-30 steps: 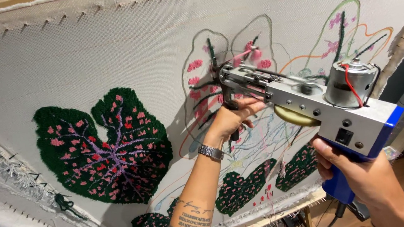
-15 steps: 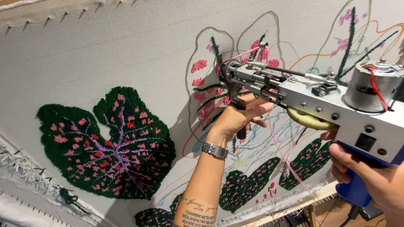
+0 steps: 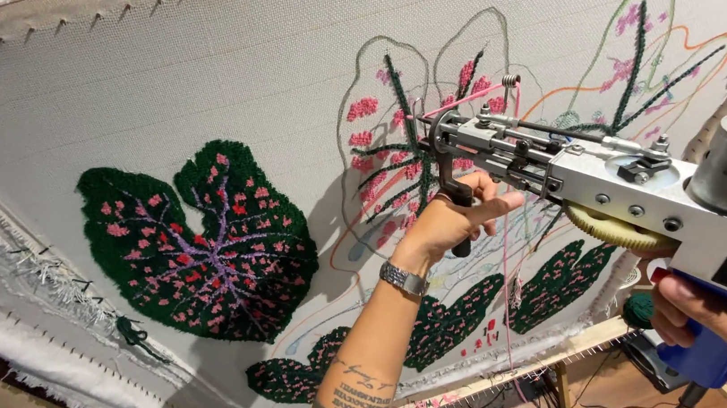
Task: Use a tufting gun to create a leaf design on a stretched canvas.
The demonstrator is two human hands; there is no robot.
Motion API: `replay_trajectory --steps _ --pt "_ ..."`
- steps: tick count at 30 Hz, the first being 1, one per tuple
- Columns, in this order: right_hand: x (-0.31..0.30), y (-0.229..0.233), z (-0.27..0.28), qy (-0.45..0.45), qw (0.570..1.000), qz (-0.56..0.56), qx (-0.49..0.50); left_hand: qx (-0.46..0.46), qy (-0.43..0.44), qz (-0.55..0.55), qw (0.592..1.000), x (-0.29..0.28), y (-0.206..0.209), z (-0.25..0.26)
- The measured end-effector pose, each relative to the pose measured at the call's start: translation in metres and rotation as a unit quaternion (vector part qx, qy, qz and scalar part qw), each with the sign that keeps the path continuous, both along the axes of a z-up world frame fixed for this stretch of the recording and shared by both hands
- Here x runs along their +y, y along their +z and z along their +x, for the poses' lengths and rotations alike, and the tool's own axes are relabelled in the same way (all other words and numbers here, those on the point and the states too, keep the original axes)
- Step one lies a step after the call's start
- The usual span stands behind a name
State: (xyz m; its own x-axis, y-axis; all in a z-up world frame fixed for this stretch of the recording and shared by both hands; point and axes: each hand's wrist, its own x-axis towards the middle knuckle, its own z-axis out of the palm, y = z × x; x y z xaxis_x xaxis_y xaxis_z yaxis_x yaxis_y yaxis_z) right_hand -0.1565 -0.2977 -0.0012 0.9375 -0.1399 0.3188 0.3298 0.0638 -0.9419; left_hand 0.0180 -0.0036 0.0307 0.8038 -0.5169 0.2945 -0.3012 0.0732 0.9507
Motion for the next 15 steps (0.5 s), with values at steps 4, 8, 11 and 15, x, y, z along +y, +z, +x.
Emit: replay_trajectory --steps 4,8,11,15 --pt "0.002 0.001 -0.003 -0.006 1.0 0.002 0.025 0.017 -0.01 -0.008 1.0 0.003 0.022 -0.021" --pt "0.009 0.01 -0.005 -0.015 0.999 0.005 0.044 0.044 -0.035 -0.007 0.998 0.007 0.004 -0.008" --pt "0.027 0.027 -0.008 -0.012 0.999 0.008 0.036 0.034 -0.076 -0.059 0.995 0.009 -0.011 0.009" --pt "0.046 0.041 -0.008 -0.022 0.999 0.004 0.031 0.04 0.002 0.011 0.999 0.012 0.004 0.001"
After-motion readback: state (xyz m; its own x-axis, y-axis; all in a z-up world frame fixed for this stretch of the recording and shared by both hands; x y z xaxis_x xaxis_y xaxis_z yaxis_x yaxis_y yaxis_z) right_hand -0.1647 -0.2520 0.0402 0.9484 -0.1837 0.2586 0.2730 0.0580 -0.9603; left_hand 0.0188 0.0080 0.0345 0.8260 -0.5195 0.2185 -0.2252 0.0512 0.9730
